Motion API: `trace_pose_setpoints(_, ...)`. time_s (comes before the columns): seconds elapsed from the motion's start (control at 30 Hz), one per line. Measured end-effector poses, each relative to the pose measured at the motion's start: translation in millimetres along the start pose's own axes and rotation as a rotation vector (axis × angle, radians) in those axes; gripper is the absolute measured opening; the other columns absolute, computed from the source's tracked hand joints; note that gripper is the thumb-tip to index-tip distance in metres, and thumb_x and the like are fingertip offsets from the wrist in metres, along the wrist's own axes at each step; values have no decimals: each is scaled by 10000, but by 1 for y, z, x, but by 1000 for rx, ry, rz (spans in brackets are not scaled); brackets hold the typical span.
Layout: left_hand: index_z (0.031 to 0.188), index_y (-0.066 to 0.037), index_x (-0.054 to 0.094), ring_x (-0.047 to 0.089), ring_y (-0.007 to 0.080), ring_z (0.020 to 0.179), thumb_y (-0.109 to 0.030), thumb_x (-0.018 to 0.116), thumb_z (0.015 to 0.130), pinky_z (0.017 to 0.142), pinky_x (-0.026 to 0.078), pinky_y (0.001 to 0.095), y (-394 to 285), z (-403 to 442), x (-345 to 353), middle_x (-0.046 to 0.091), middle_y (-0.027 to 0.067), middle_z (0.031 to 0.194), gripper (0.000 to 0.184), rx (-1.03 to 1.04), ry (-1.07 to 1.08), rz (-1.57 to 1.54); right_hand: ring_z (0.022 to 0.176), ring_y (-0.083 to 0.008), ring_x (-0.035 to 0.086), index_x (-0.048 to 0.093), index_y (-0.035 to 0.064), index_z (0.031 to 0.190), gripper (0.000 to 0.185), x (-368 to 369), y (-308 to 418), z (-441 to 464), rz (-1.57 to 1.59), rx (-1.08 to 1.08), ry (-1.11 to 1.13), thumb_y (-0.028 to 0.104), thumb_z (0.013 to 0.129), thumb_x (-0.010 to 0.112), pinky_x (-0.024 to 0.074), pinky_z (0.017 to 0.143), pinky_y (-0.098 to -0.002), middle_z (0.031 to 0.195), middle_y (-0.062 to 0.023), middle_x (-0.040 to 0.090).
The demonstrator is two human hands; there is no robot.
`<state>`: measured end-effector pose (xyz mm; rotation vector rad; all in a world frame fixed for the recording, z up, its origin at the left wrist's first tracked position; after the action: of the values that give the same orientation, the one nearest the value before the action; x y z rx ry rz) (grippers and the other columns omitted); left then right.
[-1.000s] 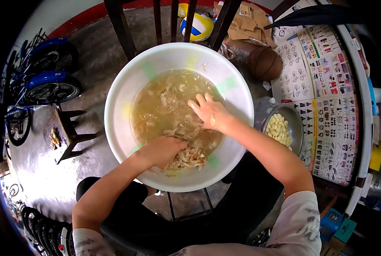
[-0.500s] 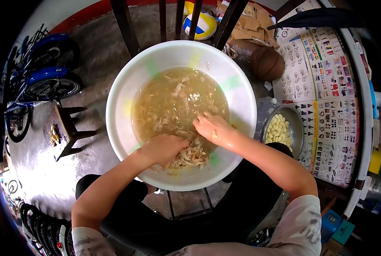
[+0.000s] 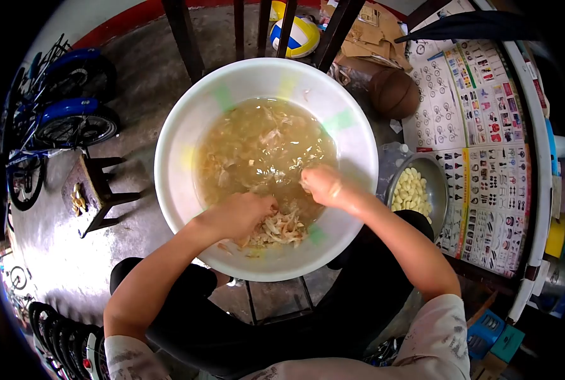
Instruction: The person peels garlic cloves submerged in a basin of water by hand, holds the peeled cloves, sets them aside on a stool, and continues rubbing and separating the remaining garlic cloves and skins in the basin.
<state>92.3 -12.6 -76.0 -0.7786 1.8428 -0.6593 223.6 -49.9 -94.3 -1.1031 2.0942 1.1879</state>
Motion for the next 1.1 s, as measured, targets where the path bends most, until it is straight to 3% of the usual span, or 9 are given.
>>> trace_pose_setpoints(0.17, 1048, -17, 580, 655, 312, 874, -142, 504, 972, 777, 505, 413, 6, -9, -66, 646, 156, 876, 165, 5, -436, -264, 748, -84, 532, 552, 27, 1115, 183, -37, 19, -12, 1204, 208, 74, 175, 1009, 531, 470, 698, -236, 961, -49, 607)
trace_pose_setpoints(0.2, 1048, -17, 580, 655, 312, 874, -142, 504, 972, 777, 505, 413, 4, -7, -72, 646, 156, 876, 165, 6, -433, -263, 748, -84, 532, 552, 27, 1115, 183, -37, 21, -12, 1206, 208, 73, 175, 1009, 531, 470, 698, -236, 961, -49, 607)
trace_pose_setpoints(0.3, 975, -65, 572, 455, 66, 683, -334, 473, 1034, 603, 391, 227, 30, -11, -90, 499, -20, 782, 292, -147, -609, -797, 694, -66, 501, 586, 42, 1141, 193, -50, 31, -2, 1470, 122, -101, 168, 1002, 544, 458, 706, -227, 1066, -74, 631)
trace_pose_setpoints(0.4, 957, -96, 566, 358, 44, 636, -388, 437, 1041, 553, 313, 204, 35, -12, -90, 450, -45, 781, 331, -273, -551, -1111, 705, -69, 511, 583, 44, 1126, 179, -49, 37, 6, 1490, 71, -101, 161, 993, 562, 459, 701, -234, 1060, -85, 633)
trace_pose_setpoints(0.63, 1073, -97, 572, 331, 45, 647, -439, 452, 1027, 552, 291, 198, 28, -5, -74, 424, -50, 800, 366, -260, -429, -1531, 677, -68, 505, 577, 49, 1115, 187, -48, 44, 5, 1473, 127, -211, 170, 974, 598, 449, 656, -228, 932, -53, 633)
trace_pose_setpoints(0.83, 1075, -54, 623, 416, 34, 679, -382, 558, 990, 590, 342, 202, 20, -7, -90, 480, -49, 768, 346, -174, -585, -1007, 671, -62, 497, 597, 63, 1051, 144, -44, 48, 8, 1373, 108, -246, 186, 975, 596, 434, 630, -225, 865, -19, 609)
trace_pose_setpoints(0.93, 1008, -54, 635, 413, 32, 634, -367, 571, 984, 566, 336, 200, 29, -11, -89, 487, -54, 753, 320, -253, -593, -1111, 694, -73, 502, 596, 34, 1030, 138, -49, 51, 8, 1386, 96, -162, 161, 979, 590, 427, 614, -221, 845, -21, 583)
trace_pose_setpoints(1.0, 1002, -63, 617, 379, 23, 617, -340, 566, 991, 543, 311, 194, 35, -14, -94, 473, -58, 756, 282, -279, -597, -1171, 706, -81, 509, 597, 22, 1018, 170, -57, 42, 11, 1006, 123, -140, 185, 972, 601, 435, 621, -234, 806, -18, 557)
trace_pose_setpoints(1.1, 988, -66, 595, 337, 10, 597, -306, 555, 1002, 510, 276, 185, 47, -16, -98, 448, -63, 754, 244, -302, -603, -1235, 813, -238, 574, 547, -21, 1082, 263, -46, 30, 22, 105, 51, -332, 108, 870, 635, 506, 703, -355, 892, -136, 573)
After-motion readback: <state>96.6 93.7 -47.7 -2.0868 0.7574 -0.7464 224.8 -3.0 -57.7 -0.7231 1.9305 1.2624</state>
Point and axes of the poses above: each hand's wrist, its own z-axis towards the middle knuckle, its own x-axis out of the palm, y = z × x, the point moved 10 cm from there along z, towards the middle knuckle
